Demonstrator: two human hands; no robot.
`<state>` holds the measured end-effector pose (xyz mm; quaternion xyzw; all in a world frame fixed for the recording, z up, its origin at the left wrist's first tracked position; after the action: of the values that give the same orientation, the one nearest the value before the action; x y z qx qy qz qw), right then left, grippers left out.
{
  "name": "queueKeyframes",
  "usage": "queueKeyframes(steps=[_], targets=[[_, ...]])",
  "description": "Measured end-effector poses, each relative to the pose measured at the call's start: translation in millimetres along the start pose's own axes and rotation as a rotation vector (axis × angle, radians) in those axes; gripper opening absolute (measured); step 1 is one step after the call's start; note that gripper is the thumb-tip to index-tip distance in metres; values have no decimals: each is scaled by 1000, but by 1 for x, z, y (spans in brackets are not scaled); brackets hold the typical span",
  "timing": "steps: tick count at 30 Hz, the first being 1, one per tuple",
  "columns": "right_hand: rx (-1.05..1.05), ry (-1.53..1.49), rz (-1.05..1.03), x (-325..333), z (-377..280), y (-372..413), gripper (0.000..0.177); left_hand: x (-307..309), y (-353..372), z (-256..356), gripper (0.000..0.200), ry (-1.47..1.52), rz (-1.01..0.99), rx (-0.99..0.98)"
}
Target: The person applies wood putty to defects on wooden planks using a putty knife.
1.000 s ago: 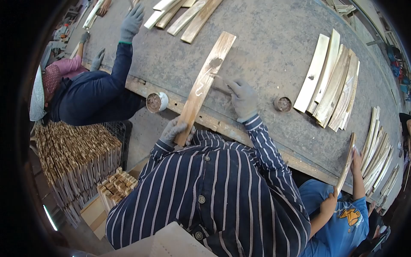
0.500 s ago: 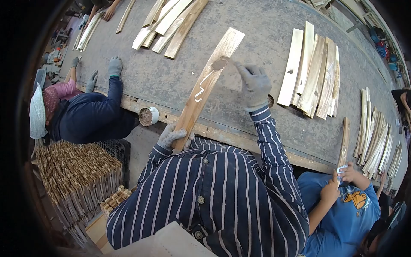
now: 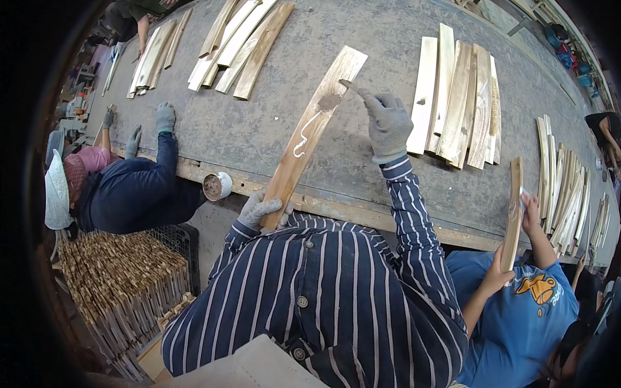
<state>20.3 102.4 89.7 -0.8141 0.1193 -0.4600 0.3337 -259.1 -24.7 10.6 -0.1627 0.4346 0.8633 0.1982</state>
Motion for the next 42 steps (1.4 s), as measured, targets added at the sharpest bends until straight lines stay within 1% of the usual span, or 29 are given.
queueKeyframes(steps=[2,4,6,8,10,11,13,14,15,17,18,19,21,22,23,25,26,27,28,29,30,32,35,37,39,41,42], targets=[[-35,-10,30,4,2,1,31,-4,-2,2,42,-6,-4,-9],[78,-41,-57,4,-16,6,30,-6,-3,5,41,-13,-6,-18],[90,-28,-83,5,-20,6,30,-9,-5,5,50,-24,-22,14],[99,-16,-114,4,-17,7,30,-8,-7,4,49,-33,-22,38],[89,58,-27,8,-5,3,32,-8,-8,2,49,-46,-18,60],[86,58,-23,5,1,2,32,-10,-8,3,48,-30,-17,46],[-15,86,68,8,18,6,32,-13,-8,3,48,-17,-21,35],[-48,20,100,11,20,7,33,-15,-7,4,48,-21,-14,35],[-50,22,101,13,17,8,33,-15,-8,5,48,-27,-8,35],[1,114,-3,13,3,13,33,-14,-10,3,48,-35,-14,39],[26,161,-51,10,-1,18,36,-14,-12,2,48,-42,-19,40],[22,164,-52,13,-8,23,36,-16,-12,1,48,-43,-22,44],[91,237,-240,11,-28,31,35,-19,-12,2,47,16,-40,5],[113,153,-321,10,-35,37,35,-18,-14,1,47,16,-43,16],[99,156,-331,15,-32,41,35,-16,-15,-1,47,35,-45,14],[60,147,-412,26,-13,50,30,-12,-18,-11,47,62,-53,42],[23,152,-361,39,6,48,26,-6,-21,-16,48,74,-12,48],[-93,243,-524,51,16,36,23,0,-23,-20,49,85,26,50],[-194,334,-629,50,42,43,16,9,-28,-31,54,77,46,83],[-187,377,-726,49,55,46,13,15,-32,-39,54,77,38,93],[-138,367,-808,41,65,51,13,20,-36,-48,57,108,24,139],[-86,352,-894,23,72,60,13,22,-42,-60,64,205,-31,196],[-41,339,-961,-1,64,68,14,21,-44,-65,65,288,-55,214],[-94,364,-1021,-5,58,66,15,22,-44,-66,66,272,-33,212],[-87,417,-1061,-9,60,69,16,26,-44,-68,66,254,-10,213],[-138,259,-1020,-7,58,68,17,29,-46,-74,63,299,-38,269],[-197,243,-1073,1,55,62,16,29,-44,-73,63,301,-37,270]])
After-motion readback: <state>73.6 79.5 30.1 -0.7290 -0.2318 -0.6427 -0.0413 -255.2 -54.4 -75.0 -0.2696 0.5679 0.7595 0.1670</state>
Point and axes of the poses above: each hand's wrist, its own y-axis away from the middle knuckle, its own x-axis out of the back of the hand, z = x × y, the point moved 7 cm from there along -y, towards the middle knuckle, and after that the axes turned 10 degrees about x, right-handed, at the moved point
